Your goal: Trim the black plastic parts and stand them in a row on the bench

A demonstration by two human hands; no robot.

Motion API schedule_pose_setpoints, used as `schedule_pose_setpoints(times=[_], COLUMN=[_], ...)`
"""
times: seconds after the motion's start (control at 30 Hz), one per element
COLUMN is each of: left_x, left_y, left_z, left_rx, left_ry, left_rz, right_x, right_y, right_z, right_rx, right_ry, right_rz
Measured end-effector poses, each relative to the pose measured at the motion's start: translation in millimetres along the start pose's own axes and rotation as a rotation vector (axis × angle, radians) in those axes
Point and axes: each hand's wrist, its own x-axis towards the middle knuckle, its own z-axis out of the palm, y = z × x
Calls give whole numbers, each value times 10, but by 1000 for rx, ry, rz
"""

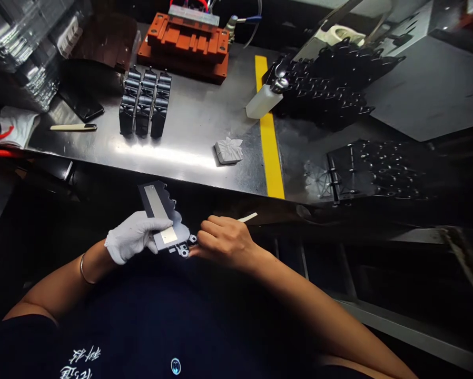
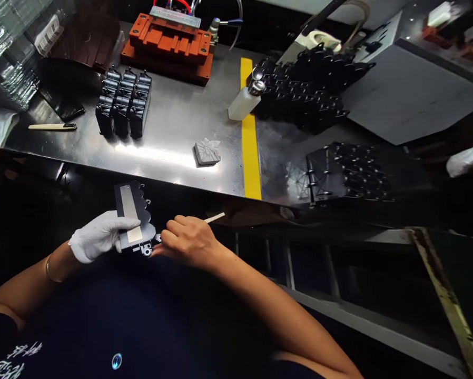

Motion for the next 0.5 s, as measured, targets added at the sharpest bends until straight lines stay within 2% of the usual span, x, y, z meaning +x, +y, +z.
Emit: schedule_pose_setpoints(times=[0.17, 0.27, 0.33, 0.4, 0.5], left_x=[38, 22, -33, -106, -164], left_y=[16, 61, 93, 110, 87], left_z=[-17, -28, -23, -5, 21], left_rx=[-78, -76, 11, 168, 470], left_ry=[-21, -57, -84, -29, 187], left_rz=[-52, -146, -130, 78, 526], right_x=[-34, -12, 9, 26, 38], right_y=[-18, -36, -40, -49, -106], right_z=[-38, -94, -103, -65, 85], right_rx=[66, 150, 202, 227, 256], right_ry=[29, 64, 123, 219, 377], right_rz=[41, -48, -67, 56, 373])
